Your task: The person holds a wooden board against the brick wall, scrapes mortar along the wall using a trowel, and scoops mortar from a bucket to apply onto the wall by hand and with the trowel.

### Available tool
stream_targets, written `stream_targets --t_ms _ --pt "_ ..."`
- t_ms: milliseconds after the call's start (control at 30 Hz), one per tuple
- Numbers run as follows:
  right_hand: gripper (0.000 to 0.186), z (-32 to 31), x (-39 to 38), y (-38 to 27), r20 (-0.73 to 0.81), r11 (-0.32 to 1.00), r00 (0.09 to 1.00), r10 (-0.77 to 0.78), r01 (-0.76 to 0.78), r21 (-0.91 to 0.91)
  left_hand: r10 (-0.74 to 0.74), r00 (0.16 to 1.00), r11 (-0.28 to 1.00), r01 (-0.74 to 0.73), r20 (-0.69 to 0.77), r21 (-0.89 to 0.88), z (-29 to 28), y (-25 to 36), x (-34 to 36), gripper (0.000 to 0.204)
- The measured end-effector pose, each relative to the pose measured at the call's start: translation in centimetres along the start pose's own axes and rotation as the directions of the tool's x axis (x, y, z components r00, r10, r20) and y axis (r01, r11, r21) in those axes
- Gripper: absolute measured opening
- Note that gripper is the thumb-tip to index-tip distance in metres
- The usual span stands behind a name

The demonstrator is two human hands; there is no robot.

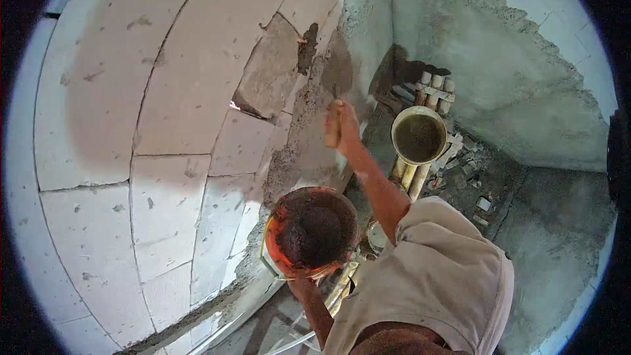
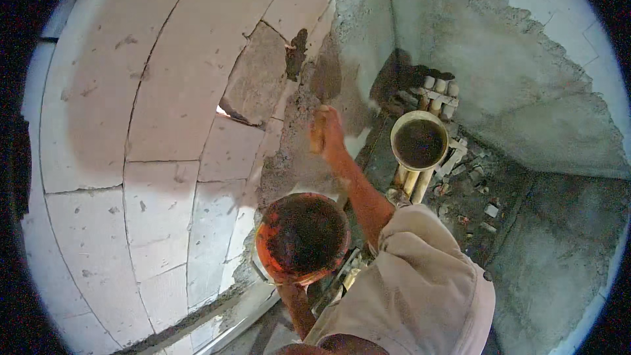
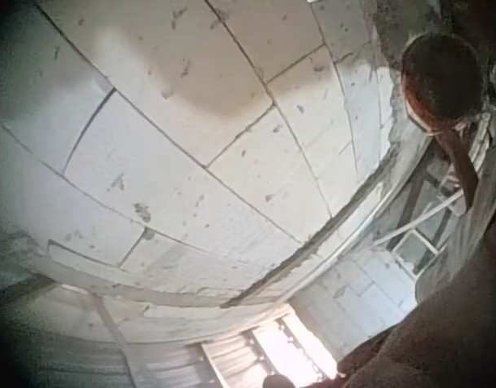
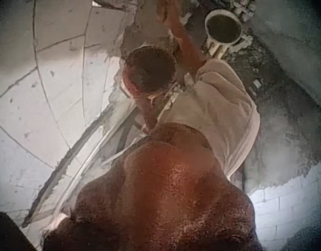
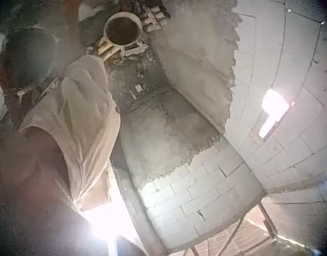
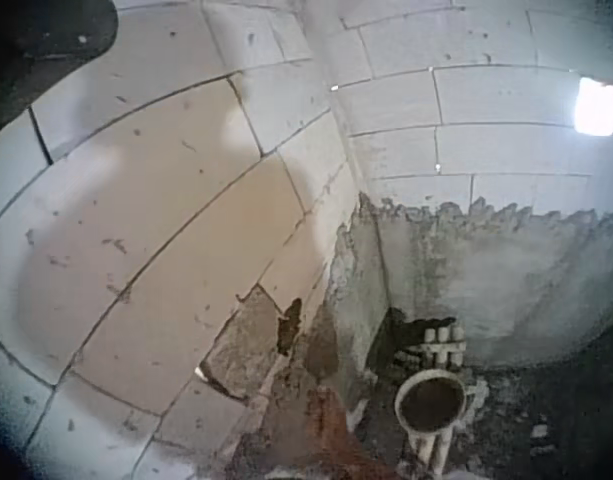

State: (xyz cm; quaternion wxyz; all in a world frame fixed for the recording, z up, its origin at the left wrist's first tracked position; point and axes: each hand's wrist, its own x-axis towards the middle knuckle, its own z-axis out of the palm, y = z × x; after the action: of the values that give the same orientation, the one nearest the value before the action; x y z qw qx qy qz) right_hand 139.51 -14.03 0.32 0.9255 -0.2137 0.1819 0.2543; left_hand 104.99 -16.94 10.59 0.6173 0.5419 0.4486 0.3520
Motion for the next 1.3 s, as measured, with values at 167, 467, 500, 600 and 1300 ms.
stream_targets --t_ms 167,467,500,600,1300 --pt "0.029 -5.0 3.9 0.5 0.186 0.948 0.960 0.208 -0.245 0.204 -0.268 0.953 0.962 0.272 -0.141 0.006 -8.0 -6.3 -0.5 0.054" --pt "0.035 1.2 4.1 3.0 0.308 0.850 0.915 0.261 -0.369 0.376 -0.364 0.922 0.928 0.371 -0.133 0.035 -10.3 -8.3 1.2 0.056" --pt "0.035 2.5 3.7 3.1 0.227 0.883 0.931 0.288 -0.349 0.313 -0.369 0.919 0.925 0.377 -0.136 0.040 -10.3 -8.3 1.4 0.056" --pt "0.035 6.3 1.4 4.7 0.112 0.889 0.904 0.413 -0.427 0.168 -0.368 0.918 0.925 0.378 -0.147 0.046 -10.4 -8.0 1.4 0.057" --pt "0.036 5.4 5.1 2.4 0.093 0.951 0.967 0.237 -0.211 -0.228 -0.426 0.899 0.891 0.437 -0.102 0.123 -6.9 -8.6 3.5 0.061"
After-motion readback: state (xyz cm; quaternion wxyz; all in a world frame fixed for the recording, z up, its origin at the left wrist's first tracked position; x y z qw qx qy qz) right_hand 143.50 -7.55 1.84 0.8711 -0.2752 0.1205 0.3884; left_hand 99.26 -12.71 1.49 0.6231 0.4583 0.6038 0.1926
